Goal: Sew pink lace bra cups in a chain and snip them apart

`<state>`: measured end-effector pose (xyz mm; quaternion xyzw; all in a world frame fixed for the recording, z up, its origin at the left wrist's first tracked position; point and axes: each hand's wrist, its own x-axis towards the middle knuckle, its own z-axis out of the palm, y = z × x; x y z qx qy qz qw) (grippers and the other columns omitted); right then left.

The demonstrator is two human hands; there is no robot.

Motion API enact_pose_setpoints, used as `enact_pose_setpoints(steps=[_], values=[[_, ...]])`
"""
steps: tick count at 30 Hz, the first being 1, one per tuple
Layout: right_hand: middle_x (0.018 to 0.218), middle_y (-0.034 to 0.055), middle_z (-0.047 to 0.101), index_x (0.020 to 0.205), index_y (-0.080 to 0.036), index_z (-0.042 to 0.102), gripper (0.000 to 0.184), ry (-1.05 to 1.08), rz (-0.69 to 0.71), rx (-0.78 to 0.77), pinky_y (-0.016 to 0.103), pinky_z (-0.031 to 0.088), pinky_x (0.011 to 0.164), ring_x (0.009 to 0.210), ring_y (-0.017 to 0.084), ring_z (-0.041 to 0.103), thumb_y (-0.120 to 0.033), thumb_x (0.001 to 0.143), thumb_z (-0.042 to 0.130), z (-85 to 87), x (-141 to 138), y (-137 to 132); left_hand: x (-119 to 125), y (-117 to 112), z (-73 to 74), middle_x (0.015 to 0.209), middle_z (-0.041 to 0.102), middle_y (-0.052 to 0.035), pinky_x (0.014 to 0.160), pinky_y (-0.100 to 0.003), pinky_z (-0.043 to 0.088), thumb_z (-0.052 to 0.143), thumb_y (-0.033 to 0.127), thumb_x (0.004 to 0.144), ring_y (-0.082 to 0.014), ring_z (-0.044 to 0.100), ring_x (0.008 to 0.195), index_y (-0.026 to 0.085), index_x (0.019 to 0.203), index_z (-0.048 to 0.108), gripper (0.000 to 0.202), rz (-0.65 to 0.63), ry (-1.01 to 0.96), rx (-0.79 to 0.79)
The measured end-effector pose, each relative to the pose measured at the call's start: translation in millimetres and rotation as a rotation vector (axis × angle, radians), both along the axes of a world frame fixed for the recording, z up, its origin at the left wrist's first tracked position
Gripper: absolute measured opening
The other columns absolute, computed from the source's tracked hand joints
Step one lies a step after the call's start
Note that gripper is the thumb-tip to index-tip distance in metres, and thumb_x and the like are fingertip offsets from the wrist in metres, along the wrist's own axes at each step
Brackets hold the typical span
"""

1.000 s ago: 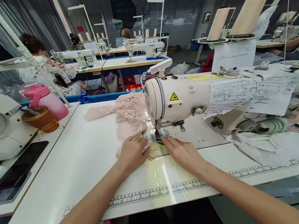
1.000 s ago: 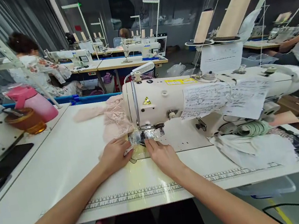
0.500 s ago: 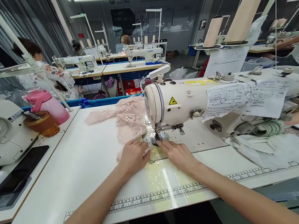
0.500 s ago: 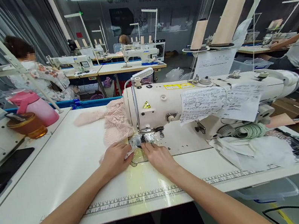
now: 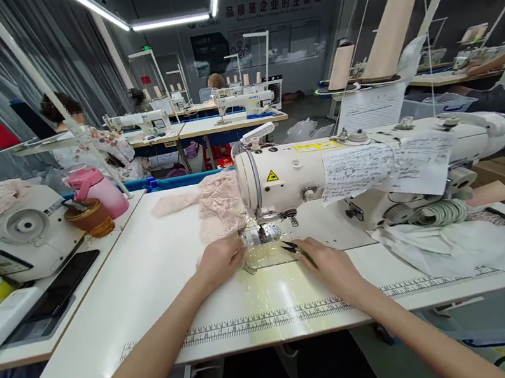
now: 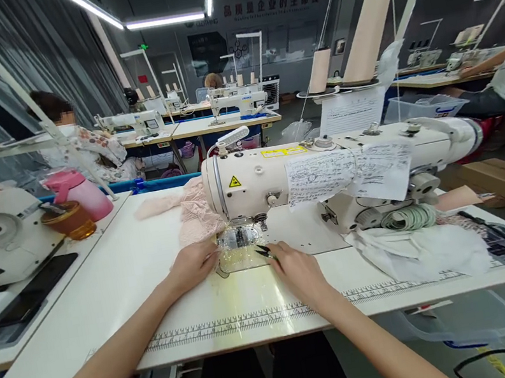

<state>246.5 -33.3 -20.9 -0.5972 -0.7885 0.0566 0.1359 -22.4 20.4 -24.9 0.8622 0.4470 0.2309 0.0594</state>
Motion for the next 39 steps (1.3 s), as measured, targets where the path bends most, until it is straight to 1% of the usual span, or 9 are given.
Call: enact_pose_setpoints(steps=[4, 10, 13, 17, 22, 26, 33, 36, 39], values=[[0.125, 0.0093, 0.064, 0.123, -0.022, 0.059, 0.048, 0.666, -0.067, -0.224, 0.032, 0.051, 0.086, 0.111, 0.024, 0.061, -0.054, 0.094, 0.039, 7.2, 25.3, -25.6, -0.5, -7.7, 30.3, 0.071, 0.062, -0.0021, 0.061, -0.027, 0.042, 0.026, 0.042, 0.101, -0.0173, 0.058, 0.066, 0.018, 0.083, 0.059, 0.045, 0.08, -0.2, -0.054], [0.088, 0.0056, 0.066, 0.103, -0.021, 0.069, 0.04, 0.936, -0.054, -0.224, 0.027, 0.046, 0.061, 0.071, 0.016, 0.057, -0.053, 0.079, 0.065, 16.3, 16.8, -55.7, -15.3, -79.5, 81.3, 0.117, 0.067, -0.0088, 0.101, -0.036, 0.041, 0.038, 0.044, 0.099, -0.0244, 0.057, 0.114, 0.018, 0.11, 0.068, 0.042, 0.072, -0.665, -0.03], [0.11, 0.0072, 0.064, 0.116, -0.025, 0.065, 0.039, 1.024, 0.062, -0.172, 0.026, 0.045, 0.058, 0.062, 0.011, 0.051, -0.045, 0.083, 0.064, 21.6, -17.8, -59.1, -23.3, -145.5, 69.2, 0.115, 0.069, -0.0093, 0.105, -0.045, 0.039, 0.042, 0.048, 0.096, -0.0283, 0.059, 0.115, 0.02, 0.115, 0.068, 0.043, 0.181, -1.155, -0.125], [0.143, 0.0077, 0.048, 0.134, -0.031, 0.053, 0.058, 1.076, 0.47, -0.322, 0.031, 0.051, 0.086, 0.112, 0.021, 0.057, -0.038, 0.079, 0.07, 18.9, -86.1, -62.5, -27.8, -228.7, 31.5, 0.123, 0.066, -0.0033, 0.092, -0.049, 0.05, 0.038, 0.055, 0.095, -0.0272, 0.064, 0.107, 0.038, 0.133, 0.054, 0.044, 0.446, -1.593, -0.4], [0.118, 0.0079, 0.066, 0.104, -0.021, 0.071, 0.028, 0.947, 0.83, -0.563, 0.034, 0.045, 0.095, 0.109, 0.022, 0.06, -0.029, 0.078, 0.069, -10.3, -154.9, -86.2, -38.2, -289.1, -5.2, 0.13, 0.062, -0.0033, 0.097, -0.049, 0.046, 0.033, 0.053, 0.096, -0.0266, 0.06, 0.116, 0.041, 0.143, 0.04, 0.049, 0.69, -1.877, -0.46], [0.071, -0.0007, 0.063, 0.074, -0.016, 0.067, 0.023, 0.864, 0.715, -0.707, 0.024, 0.042, 0.063, 0.07, 0.015, 0.057, -0.036, 0.085, 0.06, -21.2, -171.8, -94.5, -44.5, -306.1, -21.9, 0.132, 0.06, -0.0093, 0.099, -0.048, 0.046, 0.036, 0.056, 0.094, -0.0301, 0.056, 0.121, 0.028, 0.143, 0.044, 0.057, 0.68, -2.053, -0.447], [0.075, -0.0014, 0.06, 0.083, -0.018, 0.063, 0.027, 0.804, 0.542, -0.65, 0.022, 0.039, 0.063, 0.072, 0.013, 0.053, -0.044, 0.086, 0.06, -7.5, -169.1, -89.4, -23.2, -297.5, -32.9, 0.129, 0.062, -0.0124, 0.095, -0.039, 0.051, 0.076, 0.031, 0.076, -0.0295, 0.061, 0.115, 0.019, 0.133, 0.053, 0.062, 0.798, -1.977, -0.551], [0.064, -0.0031, 0.048, 0.074, -0.017, 0.06, 0.034, 0.755, 0.508, -0.58, 0.022, 0.033, 0.057, 0.063, 0.011, 0.042, -0.049, 0.087, 0.057, -4.7, -162.3, -86.6, -20.4, -290.8, -30.0, 0.118, 0.068, -0.0137, 0.096, -0.042, 0.052, 0.07, 0.034, 0.083, -0.0304, 0.063, 0.112, 0.013, 0.122, 0.061, 0.045, 0.991, -2.041, -0.557], [0.058, -0.0044, 0.033, 0.063, -0.018, 0.048, 0.042, 0.764, 0.453, -0.556, 0.024, 0.025, 0.051, 0.056, 0.009, 0.031, -0.052, 0.086, 0.057, -2.3, -155.6, -79.1, -22.6, -288.9, -22.5, 0.115, 0.069, -0.0152, 0.102, -0.047, 0.049, 0.06, 0.043, 0.09, -0.0325, 0.061, 0.115, 0.011, 0.124, 0.061, 0.047, 0.884, -2.163, -0.658]])
